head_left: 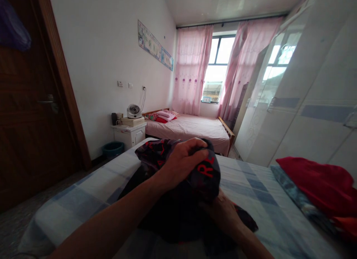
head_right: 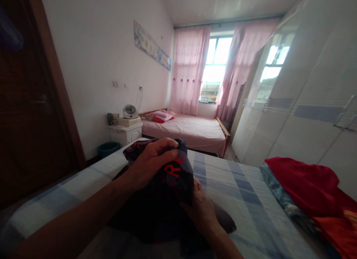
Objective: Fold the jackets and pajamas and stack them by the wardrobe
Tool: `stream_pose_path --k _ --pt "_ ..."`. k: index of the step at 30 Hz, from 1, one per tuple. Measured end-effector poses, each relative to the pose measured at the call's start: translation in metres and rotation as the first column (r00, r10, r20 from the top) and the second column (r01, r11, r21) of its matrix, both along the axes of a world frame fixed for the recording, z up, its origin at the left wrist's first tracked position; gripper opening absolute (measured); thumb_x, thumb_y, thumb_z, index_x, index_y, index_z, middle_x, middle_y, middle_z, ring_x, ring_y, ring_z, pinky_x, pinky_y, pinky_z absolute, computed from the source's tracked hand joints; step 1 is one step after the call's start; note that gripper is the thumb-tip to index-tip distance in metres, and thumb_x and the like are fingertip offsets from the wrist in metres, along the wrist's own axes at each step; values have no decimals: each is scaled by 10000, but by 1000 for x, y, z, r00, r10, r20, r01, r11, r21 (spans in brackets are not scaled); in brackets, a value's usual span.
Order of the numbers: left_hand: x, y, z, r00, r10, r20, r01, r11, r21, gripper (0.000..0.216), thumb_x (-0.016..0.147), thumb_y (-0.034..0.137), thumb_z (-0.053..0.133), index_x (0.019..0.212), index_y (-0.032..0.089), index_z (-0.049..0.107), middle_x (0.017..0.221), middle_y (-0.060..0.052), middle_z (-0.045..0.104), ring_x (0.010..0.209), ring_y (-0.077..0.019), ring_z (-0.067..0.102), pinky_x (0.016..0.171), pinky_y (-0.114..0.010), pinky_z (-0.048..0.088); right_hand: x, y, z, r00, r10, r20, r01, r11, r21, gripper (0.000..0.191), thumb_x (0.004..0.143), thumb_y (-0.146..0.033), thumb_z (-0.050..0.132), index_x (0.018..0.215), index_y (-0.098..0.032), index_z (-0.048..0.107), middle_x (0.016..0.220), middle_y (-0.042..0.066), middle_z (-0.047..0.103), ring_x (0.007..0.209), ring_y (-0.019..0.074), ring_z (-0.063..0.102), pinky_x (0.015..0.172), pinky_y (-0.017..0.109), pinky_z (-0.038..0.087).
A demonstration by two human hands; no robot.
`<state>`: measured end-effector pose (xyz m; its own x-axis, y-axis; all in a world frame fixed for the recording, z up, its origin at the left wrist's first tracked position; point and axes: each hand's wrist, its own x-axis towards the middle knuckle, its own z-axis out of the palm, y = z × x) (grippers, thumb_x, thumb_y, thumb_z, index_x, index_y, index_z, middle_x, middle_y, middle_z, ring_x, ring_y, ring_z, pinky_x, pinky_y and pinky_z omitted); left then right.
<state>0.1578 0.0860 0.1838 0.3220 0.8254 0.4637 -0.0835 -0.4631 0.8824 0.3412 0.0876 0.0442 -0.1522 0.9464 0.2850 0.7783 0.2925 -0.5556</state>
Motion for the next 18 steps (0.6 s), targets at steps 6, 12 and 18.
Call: stream_pose_path --k 6,12,18 --pt "2 56 -4 998 -6 -67 7 1000 16 257 833 356 489 981 170 587 840 -4 629 726 -128 598 686 -242 489 36 -5 39 946 -38 -322 11 996 -87 297 743 -373 426 774 -212 674 837 41 725 862 264 643 748 349 525" --pt "-65 105 -31 751 287 -595 -200 957 209 514 688 203 528 1197 149 570 1303 -93 530 1231 -271 444 1051 -362 322 80 -27 68 811 -209 -546 179 978 -108 394 714 -494 508 901 -195 684 926 59 726 936 303 637 800 395 525" --pt "-93 99 -92 503 7 -864 39 999 30 780 568 330 744 1305 315 491 1387 -38 474 1255 -296 435 1026 -394 348 101 -43 24 822 -247 -514 114 954 -278 478 754 -567 474 932 -182 693 936 73 725 979 305 634 852 424 504"
